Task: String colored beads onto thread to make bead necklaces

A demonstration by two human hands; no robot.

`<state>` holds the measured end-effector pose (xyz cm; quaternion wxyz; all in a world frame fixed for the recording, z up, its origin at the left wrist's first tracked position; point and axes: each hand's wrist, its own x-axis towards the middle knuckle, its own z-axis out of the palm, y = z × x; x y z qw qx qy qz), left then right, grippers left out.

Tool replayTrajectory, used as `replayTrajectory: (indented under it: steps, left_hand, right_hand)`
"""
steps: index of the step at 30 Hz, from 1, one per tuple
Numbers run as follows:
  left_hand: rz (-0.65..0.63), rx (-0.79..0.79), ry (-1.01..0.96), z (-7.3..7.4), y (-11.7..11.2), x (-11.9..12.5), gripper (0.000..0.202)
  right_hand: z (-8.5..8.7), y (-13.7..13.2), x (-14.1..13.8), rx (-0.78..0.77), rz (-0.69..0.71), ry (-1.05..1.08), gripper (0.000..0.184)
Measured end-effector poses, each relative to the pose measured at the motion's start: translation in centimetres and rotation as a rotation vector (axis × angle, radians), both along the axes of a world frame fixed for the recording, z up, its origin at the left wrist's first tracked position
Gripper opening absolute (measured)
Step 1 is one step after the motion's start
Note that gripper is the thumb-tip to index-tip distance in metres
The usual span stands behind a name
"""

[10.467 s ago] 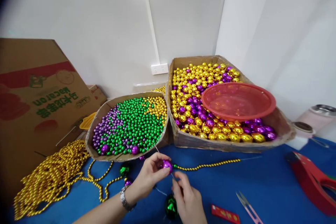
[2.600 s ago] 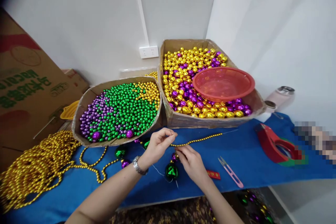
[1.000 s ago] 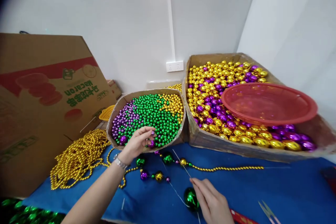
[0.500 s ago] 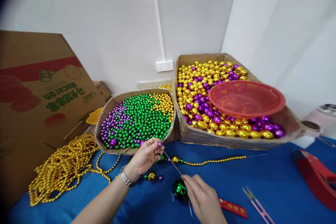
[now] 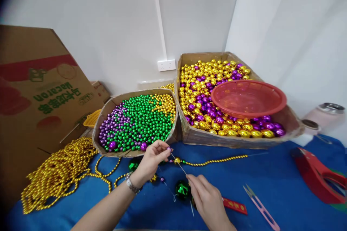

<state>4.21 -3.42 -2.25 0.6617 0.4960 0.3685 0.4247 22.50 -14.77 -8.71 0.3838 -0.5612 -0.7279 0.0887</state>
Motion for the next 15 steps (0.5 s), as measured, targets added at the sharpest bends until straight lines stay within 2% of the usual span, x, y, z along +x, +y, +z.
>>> replayTrajectory:
  steps: [5, 11, 15]
  left_hand:
    - [-0.127, 0.14, 0.102, -1.4, -0.9, 3.6, 0.027]
    - [-0.26, 0.33, 0.264, -5.4, -1.8, 8.1, 0.021]
    - [-0.394, 0.435, 0.403, -7.1, -1.9, 9.5, 0.02]
  right_hand:
    - [-0.8, 0.2, 1.6, -0.097, -0.129, 0.098, 0.03]
    - [-3.2, 0.1, 2.4, -0.168, -0.223, 0.135, 0.026]
    - [-3.5, -0.2, 3.7, -0.183, -0.231, 0.158, 0.027]
